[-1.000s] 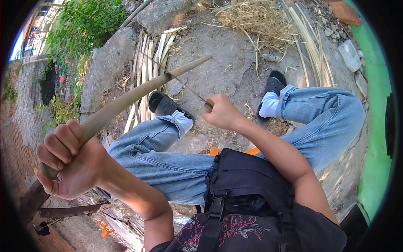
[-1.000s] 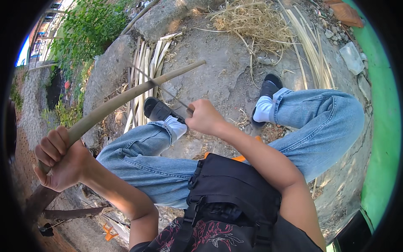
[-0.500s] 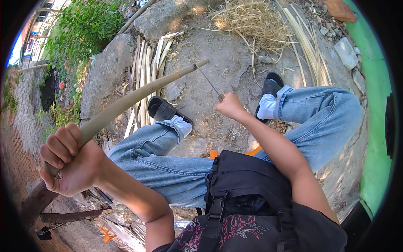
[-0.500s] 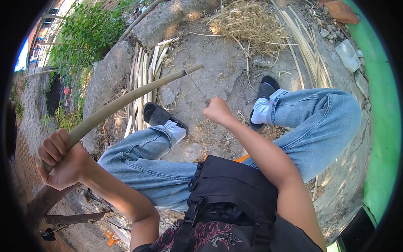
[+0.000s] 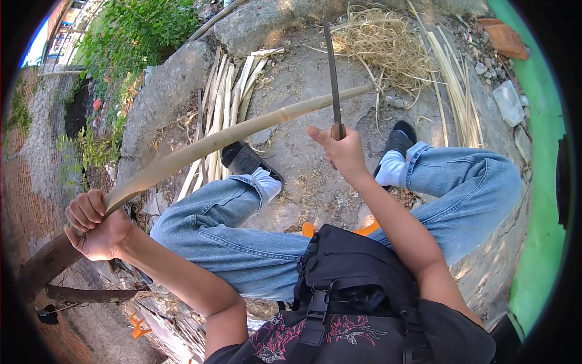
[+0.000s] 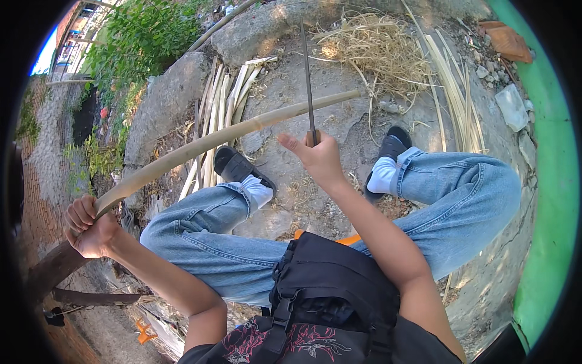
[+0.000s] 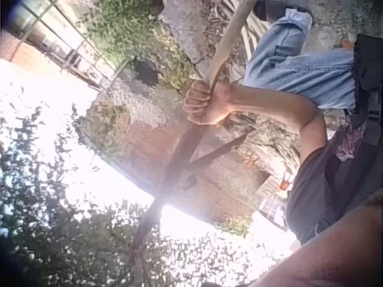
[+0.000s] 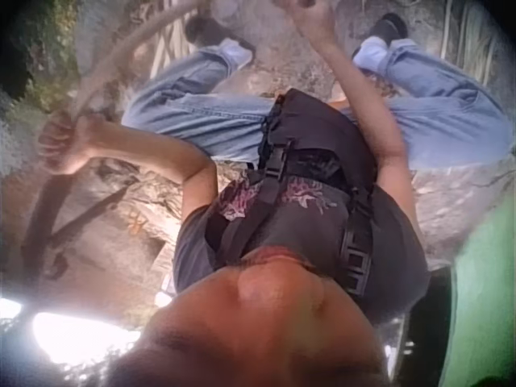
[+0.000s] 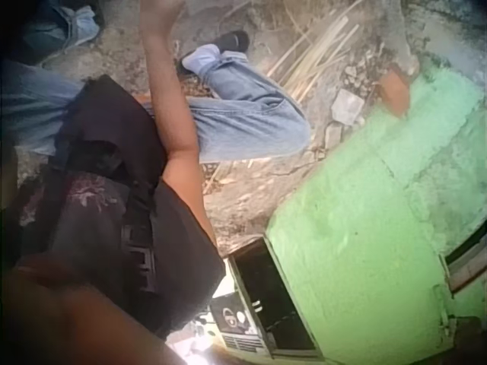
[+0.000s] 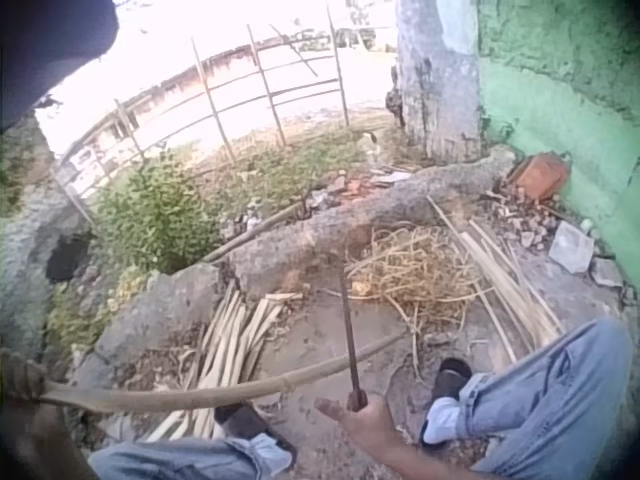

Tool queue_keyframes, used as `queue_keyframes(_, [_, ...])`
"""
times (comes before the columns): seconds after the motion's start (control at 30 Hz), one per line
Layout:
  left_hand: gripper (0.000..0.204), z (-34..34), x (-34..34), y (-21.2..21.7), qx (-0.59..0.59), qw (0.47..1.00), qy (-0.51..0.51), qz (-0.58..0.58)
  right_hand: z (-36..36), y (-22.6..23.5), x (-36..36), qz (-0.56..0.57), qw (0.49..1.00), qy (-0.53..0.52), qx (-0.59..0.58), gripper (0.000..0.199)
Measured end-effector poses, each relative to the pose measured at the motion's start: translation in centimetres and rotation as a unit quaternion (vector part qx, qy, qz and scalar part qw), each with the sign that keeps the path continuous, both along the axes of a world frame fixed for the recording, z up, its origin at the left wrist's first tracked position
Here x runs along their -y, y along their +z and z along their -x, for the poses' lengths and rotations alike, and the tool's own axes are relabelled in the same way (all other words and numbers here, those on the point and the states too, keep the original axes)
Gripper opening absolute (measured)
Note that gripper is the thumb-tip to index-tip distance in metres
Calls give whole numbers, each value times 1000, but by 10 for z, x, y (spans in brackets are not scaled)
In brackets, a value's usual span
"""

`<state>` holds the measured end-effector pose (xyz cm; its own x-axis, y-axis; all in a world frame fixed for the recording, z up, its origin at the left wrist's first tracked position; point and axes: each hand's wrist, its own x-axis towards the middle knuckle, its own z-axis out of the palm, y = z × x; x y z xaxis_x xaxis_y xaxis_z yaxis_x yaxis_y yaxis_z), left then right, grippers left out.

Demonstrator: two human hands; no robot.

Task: The person strips thin layers off a long bamboo stalk by hand using a knife, working along the length of the stalk.

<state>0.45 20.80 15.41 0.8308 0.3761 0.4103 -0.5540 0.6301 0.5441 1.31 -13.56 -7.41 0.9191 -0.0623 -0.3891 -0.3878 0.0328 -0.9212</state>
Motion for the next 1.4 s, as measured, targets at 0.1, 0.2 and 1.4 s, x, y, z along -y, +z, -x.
queue_keyframes(0.1, [27,-2,-1,-3,7,997,-45,59,5,18,-5,-6,996,-24,86,51])
queue_keyframes(0.2, [28,-1,0,0,25,992,-77,101,9,32,-10,-38,990,-51,127,48])
queue_keyframes(1.4, [30,5,-26,-1,-26,992,-94,84,-10,23,27,318,935,45,153,49])
